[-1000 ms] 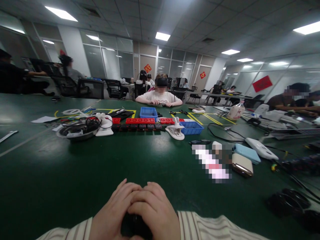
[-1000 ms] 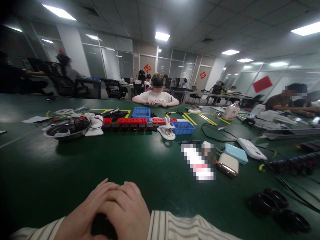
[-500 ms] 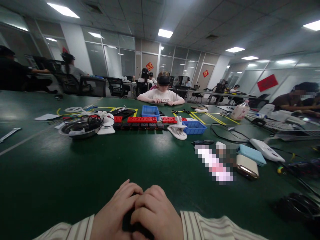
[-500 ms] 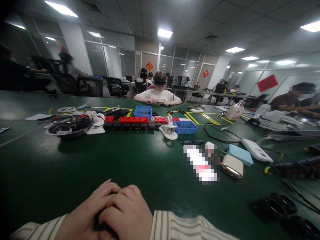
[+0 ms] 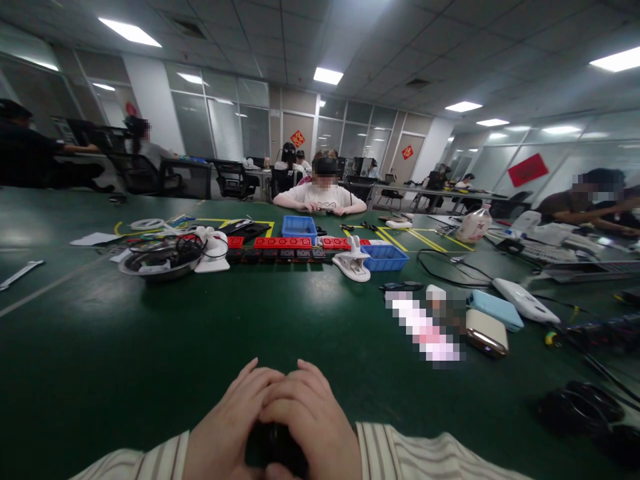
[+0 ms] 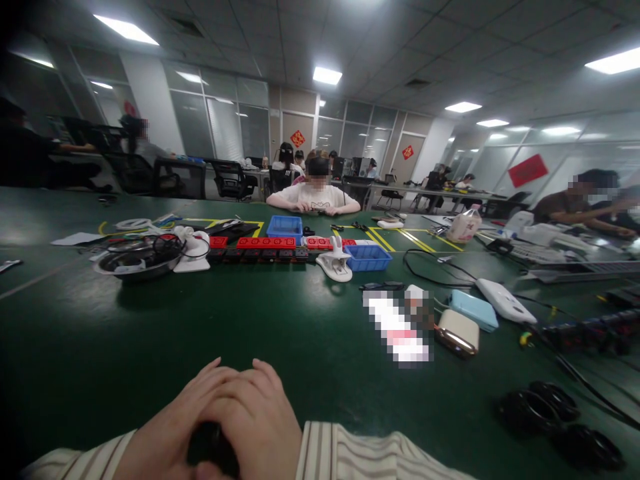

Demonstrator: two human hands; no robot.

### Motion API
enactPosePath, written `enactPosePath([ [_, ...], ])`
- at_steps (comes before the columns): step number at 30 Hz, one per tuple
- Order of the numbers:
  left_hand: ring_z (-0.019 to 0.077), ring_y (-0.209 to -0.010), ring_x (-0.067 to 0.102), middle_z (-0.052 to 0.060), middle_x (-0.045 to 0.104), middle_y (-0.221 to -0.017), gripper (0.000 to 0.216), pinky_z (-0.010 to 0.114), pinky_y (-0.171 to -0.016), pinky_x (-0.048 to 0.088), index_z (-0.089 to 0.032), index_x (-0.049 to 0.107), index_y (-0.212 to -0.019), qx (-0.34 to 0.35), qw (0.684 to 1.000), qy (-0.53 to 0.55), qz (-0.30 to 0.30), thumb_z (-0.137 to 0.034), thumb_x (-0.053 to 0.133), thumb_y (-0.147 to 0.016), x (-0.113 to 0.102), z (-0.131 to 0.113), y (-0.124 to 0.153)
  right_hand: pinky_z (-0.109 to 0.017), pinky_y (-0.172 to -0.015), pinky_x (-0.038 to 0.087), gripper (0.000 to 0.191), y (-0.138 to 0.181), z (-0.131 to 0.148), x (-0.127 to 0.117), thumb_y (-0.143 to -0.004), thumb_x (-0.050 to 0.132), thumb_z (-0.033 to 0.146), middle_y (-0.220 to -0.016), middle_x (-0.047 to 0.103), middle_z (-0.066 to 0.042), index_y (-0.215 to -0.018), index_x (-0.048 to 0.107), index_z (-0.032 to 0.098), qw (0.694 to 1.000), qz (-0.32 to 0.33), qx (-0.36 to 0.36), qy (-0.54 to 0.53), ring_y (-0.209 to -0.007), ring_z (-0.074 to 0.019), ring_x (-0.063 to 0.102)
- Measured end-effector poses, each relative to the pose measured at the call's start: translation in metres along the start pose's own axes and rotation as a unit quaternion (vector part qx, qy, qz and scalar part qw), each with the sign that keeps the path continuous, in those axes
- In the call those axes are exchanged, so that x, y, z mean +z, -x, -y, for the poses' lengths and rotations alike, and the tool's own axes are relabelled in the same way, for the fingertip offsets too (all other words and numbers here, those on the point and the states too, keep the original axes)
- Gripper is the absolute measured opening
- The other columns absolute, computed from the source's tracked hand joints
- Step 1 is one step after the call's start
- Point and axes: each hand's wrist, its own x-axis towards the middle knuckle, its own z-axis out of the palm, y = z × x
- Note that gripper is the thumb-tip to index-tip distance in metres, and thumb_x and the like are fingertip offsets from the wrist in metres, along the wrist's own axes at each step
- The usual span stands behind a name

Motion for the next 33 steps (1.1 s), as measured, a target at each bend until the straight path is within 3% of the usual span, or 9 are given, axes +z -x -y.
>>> enactPosePath([
  [3,0.0274,-0.102,0.052,0.006,0.055,-0.109,0.056,0.059,-0.104,0.02,-0.022,0.049,-0.113,0.001,1.0,0.007,0.005,-0.024,0.068,-0.06,-0.003,-0.003,-0.001,-0.034,-0.079,0.041,0.054,0.0,0.001,0.001,-0.087,0.031,0.065,-0.091,0.058,-0.006,-0.096,0.053,0.017,0.995,-0.038,0.079,-0.038,-0.085,-0.0186,0.053],
  [8,0.023,-0.094,0.053,0.002,0.056,-0.097,0.037,0.053,-0.105,0.021,-0.022,0.053,-0.098,-0.016,0.998,0.048,0.036,-0.028,0.067,-0.065,-0.006,-0.002,-0.004,-0.03,-0.063,0.038,0.062,0.002,-0.005,0.01,-0.08,0.029,0.075,-0.078,0.054,-0.003,-0.081,0.052,0.018,0.991,-0.049,0.12,-0.01,-0.07,-0.0168,0.049],
  [13,0.0219,-0.091,0.053,0.002,0.055,-0.094,0.023,0.049,-0.105,0.023,-0.02,0.056,-0.082,-0.031,0.997,0.053,0.047,-0.024,0.067,-0.062,-0.007,-0.002,-0.007,-0.029,-0.064,0.037,0.056,0.002,-0.01,0.013,-0.087,0.026,0.067,-0.075,0.054,-0.002,-0.078,0.053,0.019,0.997,-0.025,0.07,0.01,-0.074,-0.0162,0.051],
  [17,0.021,-0.093,0.053,0.001,0.057,-0.094,0.018,0.048,-0.106,0.022,-0.021,0.058,-0.078,-0.035,0.997,0.05,0.047,-0.017,0.064,-0.061,-0.011,-0.01,-0.008,-0.029,-0.069,0.039,0.033,-0.001,-0.013,0.008,-0.092,0.032,0.042,-0.073,0.059,0.0,-0.078,0.052,0.02,1.0,-0.008,-0.029,0.007,-0.075,-0.0135,0.053],
  [19,0.0215,-0.095,0.054,0.0,0.058,-0.095,0.019,0.049,-0.107,0.021,-0.023,0.06,-0.08,-0.033,0.998,0.052,0.032,-0.019,0.065,-0.062,-0.011,-0.013,-0.008,-0.03,-0.081,0.038,0.03,-0.003,-0.013,0.005,-0.095,0.03,0.03,-0.073,0.062,0.003,-0.076,0.051,0.02,0.997,0.024,-0.077,0.013,-0.078,-0.0108,0.055],
  [22,0.0242,-0.102,0.054,0.002,0.059,-0.102,0.031,0.051,-0.107,0.02,-0.025,0.06,-0.092,-0.033,0.998,0.053,0.003,-0.024,0.067,-0.063,-0.008,-0.013,-0.005,-0.03,-0.101,0.027,0.034,-0.003,-0.011,0.003,-0.1,0.029,0.028,-0.076,0.065,0.007,-0.075,0.05,0.021,0.99,0.067,-0.125,0.022,-0.088,-0.0077,0.058],
  [24,0.0254,-0.107,0.052,0.004,0.059,-0.109,0.045,0.053,-0.107,0.019,-0.026,0.056,-0.106,-0.032,0.998,0.046,-0.001,-0.026,0.069,-0.063,-0.005,-0.009,-0.003,-0.029,-0.105,0.023,0.032,-0.002,-0.01,0.005,-0.1,0.029,0.031,-0.078,0.067,0.007,-0.079,0.051,0.022,0.99,0.06,-0.129,0.021,-0.091,-0.0078,0.058],
  [28,0.0293,-0.112,0.05,0.007,0.057,-0.117,0.063,0.057,-0.107,0.02,-0.026,0.047,-0.121,0.001,1.0,0.021,0.018,-0.037,0.073,-0.065,0.0,0.001,0.0,-0.03,-0.104,0.026,0.034,-0.002,-0.006,0.005,-0.099,0.024,0.039,-0.088,0.066,0.002,-0.093,0.053,0.022,0.997,0.023,-0.08,0.004,-0.095,-0.0103,0.057],
  [33,0.0276,-0.102,0.055,0.004,0.059,-0.106,0.051,0.057,-0.105,0.023,-0.024,0.054,-0.112,0.013,1.0,0.008,0.02,-0.03,0.07,-0.064,-0.002,0.0,0.0,-0.034,-0.083,0.04,0.054,0.0,-0.005,0.001,-0.09,0.023,0.062,-0.091,0.06,-0.005,-0.098,0.053,0.018,0.999,0.022,0.018,-0.039,-0.087,-0.0171,0.054],
])
